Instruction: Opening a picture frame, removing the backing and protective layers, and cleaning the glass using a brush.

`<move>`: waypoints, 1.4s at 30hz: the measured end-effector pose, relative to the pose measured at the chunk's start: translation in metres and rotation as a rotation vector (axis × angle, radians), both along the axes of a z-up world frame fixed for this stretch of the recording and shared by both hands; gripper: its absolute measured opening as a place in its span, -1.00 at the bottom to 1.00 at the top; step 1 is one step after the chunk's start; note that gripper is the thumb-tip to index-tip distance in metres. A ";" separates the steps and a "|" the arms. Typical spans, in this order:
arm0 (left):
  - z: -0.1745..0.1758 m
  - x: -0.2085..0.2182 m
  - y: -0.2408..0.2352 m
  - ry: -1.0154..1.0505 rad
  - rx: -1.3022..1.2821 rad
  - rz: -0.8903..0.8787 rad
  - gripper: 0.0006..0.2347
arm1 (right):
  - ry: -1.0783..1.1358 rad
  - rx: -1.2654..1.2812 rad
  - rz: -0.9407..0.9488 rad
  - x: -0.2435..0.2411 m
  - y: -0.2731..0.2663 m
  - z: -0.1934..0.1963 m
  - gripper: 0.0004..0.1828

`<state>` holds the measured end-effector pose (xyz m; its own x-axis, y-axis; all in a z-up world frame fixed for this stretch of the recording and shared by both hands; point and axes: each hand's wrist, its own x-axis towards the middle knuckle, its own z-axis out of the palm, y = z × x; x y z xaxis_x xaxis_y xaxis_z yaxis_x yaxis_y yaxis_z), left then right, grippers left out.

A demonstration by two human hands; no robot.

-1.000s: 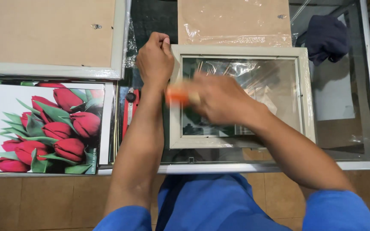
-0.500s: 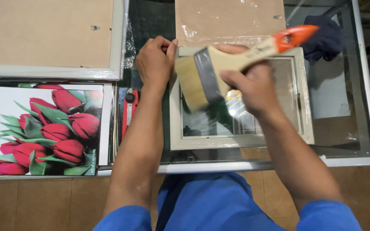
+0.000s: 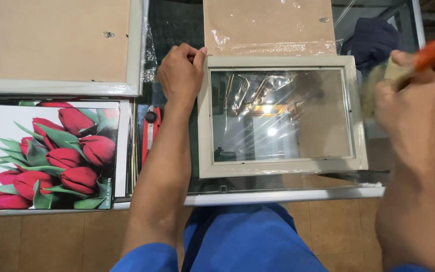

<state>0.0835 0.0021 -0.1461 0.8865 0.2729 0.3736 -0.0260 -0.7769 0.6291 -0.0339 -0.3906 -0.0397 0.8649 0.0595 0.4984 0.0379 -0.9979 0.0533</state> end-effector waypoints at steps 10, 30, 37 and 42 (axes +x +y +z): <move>0.001 -0.003 0.000 -0.059 0.027 -0.021 -0.78 | 0.445 1.232 0.660 -0.027 0.183 -0.027 -0.55; 0.002 -0.003 -0.001 -0.003 0.015 -0.013 -0.75 | 0.711 1.345 0.552 -0.075 0.178 -0.023 -0.44; 0.003 -0.006 -0.003 -0.006 0.029 0.005 -0.76 | 0.472 1.101 -0.049 -0.081 0.006 -0.010 -0.46; 0.002 -0.003 -0.002 -0.053 0.022 -0.003 -0.75 | 0.167 0.543 0.199 -0.081 0.017 0.016 -0.60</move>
